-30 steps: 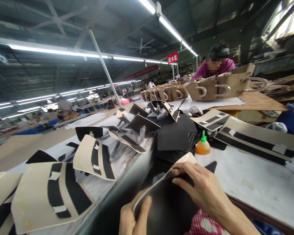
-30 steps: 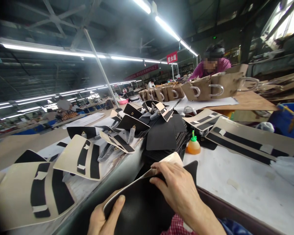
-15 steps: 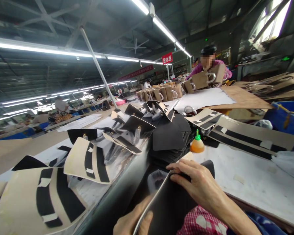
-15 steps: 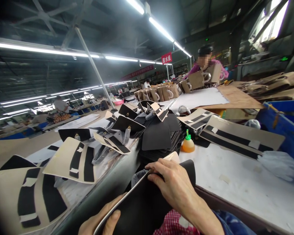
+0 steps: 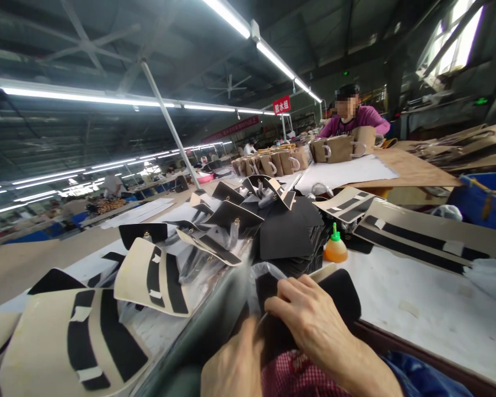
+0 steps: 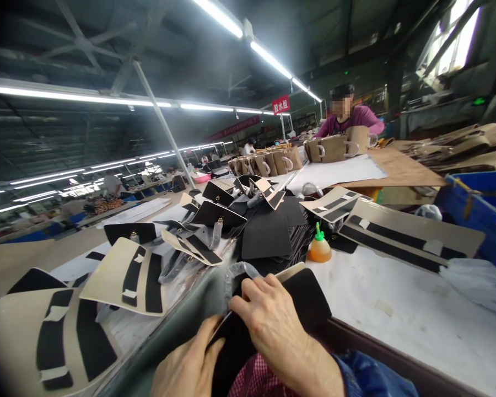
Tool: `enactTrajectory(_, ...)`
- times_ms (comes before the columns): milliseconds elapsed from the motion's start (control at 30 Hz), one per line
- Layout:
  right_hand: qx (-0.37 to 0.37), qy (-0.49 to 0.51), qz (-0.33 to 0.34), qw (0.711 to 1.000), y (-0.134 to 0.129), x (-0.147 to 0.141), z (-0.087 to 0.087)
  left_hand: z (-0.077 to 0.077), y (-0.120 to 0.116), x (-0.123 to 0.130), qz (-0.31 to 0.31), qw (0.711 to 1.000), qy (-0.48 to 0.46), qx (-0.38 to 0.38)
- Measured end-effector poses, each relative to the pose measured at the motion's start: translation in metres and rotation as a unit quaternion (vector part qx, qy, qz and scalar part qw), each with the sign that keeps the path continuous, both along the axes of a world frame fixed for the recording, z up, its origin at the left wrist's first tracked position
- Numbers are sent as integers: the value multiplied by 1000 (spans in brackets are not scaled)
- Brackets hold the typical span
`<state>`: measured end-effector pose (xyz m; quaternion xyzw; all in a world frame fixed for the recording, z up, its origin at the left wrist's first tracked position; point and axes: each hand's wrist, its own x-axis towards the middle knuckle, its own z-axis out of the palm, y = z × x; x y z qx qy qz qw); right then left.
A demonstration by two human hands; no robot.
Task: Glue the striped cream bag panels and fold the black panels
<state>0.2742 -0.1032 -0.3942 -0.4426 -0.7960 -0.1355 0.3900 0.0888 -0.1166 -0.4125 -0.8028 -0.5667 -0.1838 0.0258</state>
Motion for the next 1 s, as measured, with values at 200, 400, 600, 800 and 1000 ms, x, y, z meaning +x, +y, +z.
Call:
enactTrajectory(200,69,-1,3,998,-19,5,13,10,9,29,25,998,16,55)
enactTrajectory(400,60,47,-43,996,-27,60,7,11,17,-19,-119,983,-79,113)
enactTrajectory(600,-31,276,-26,960,-8,87,-5,30,14,-32,-216,957,-170,92)
enactTrajectory(800,-260,486,38,834,-12,84,9,43,4,-20,-266,944,-191,36)
enactTrajectory(1000,-234,542,-26,807,-12,81,9,52,1,-15,-281,931,-230,-36)
